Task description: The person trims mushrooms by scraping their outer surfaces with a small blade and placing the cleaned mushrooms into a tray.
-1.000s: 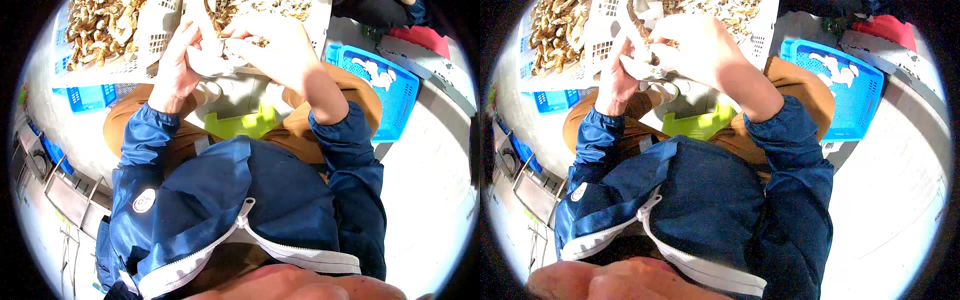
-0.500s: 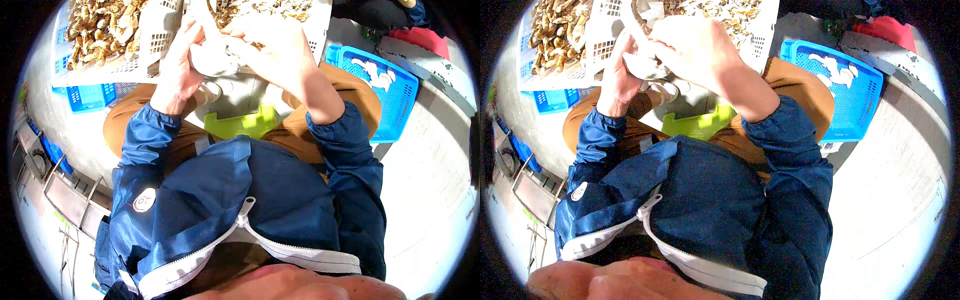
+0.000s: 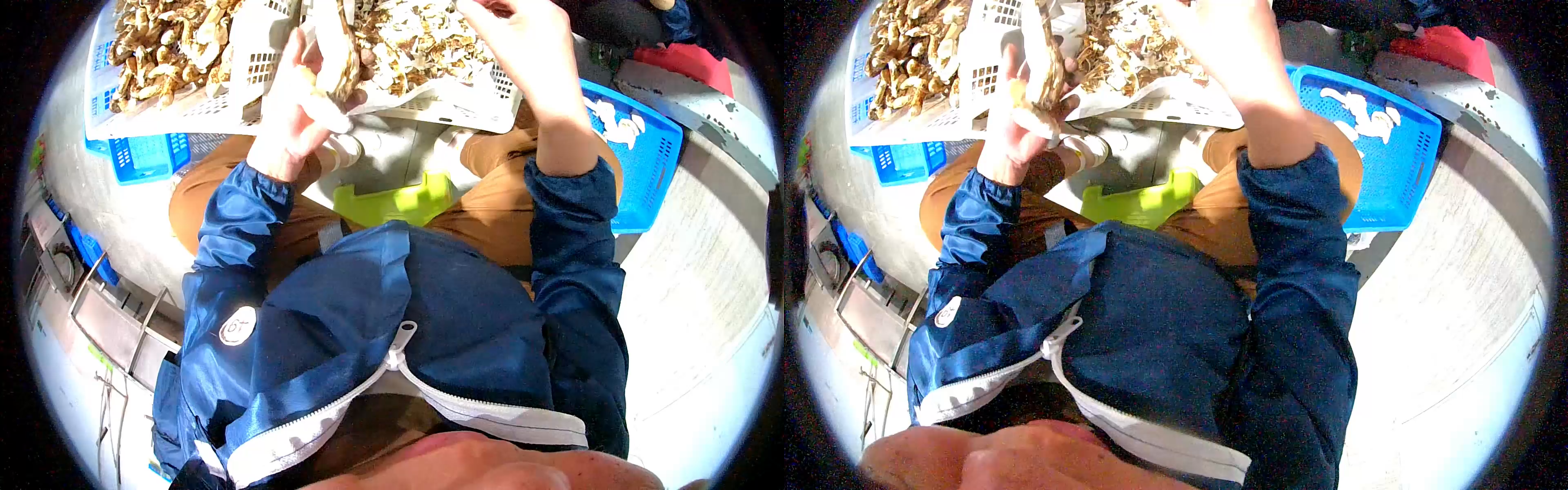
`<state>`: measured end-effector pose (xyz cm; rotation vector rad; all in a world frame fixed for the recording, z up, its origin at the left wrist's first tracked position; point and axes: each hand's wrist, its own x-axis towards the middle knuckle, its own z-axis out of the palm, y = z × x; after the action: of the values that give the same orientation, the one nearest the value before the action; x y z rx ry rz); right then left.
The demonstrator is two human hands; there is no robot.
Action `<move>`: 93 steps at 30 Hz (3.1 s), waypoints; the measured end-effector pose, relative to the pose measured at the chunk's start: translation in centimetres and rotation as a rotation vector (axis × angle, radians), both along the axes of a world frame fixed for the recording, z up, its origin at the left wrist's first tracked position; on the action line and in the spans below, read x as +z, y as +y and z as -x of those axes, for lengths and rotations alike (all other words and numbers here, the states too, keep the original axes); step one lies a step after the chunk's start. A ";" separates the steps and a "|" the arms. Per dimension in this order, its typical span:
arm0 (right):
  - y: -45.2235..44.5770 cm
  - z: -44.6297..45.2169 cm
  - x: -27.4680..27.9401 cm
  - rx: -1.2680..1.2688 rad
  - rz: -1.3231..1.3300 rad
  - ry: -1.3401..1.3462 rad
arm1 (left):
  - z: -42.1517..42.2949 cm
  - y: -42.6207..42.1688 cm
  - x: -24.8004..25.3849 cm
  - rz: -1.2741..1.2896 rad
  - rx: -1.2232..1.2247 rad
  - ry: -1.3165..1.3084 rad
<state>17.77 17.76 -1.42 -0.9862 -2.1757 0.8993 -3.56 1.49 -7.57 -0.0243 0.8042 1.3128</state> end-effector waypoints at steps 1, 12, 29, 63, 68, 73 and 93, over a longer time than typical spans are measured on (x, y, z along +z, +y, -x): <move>0.3 -0.2 -1.9 0.075 -0.198 0.034 | -0.1 -0.1 0.1 -0.011 0.028 0.012; -5.2 2.1 -1.8 0.454 0.249 0.175 | -0.3 -0.2 -0.7 -0.031 0.099 -0.208; -5.1 2.4 -2.1 0.361 0.189 0.198 | -0.3 -0.4 -0.1 0.007 0.108 -0.090; 0.5 0.0 -0.4 -0.024 -0.130 0.077 | -0.7 0.8 1.5 -0.188 -0.117 -0.289; -1.3 1.3 0.2 0.082 -0.121 0.082 | -0.4 0.5 0.0 -0.177 0.001 -0.278; -3.7 2.0 -2.1 0.433 0.120 0.195 | 0.5 0.0 -0.5 0.036 0.083 -0.168; -2.6 1.7 -0.8 -0.046 -0.044 0.259 | -1.4 0.4 0.4 -0.162 0.047 -0.289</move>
<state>16.06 15.12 -2.24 -0.8446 -1.9394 0.9002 -2.20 1.90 -7.20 -0.1018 0.4531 1.3773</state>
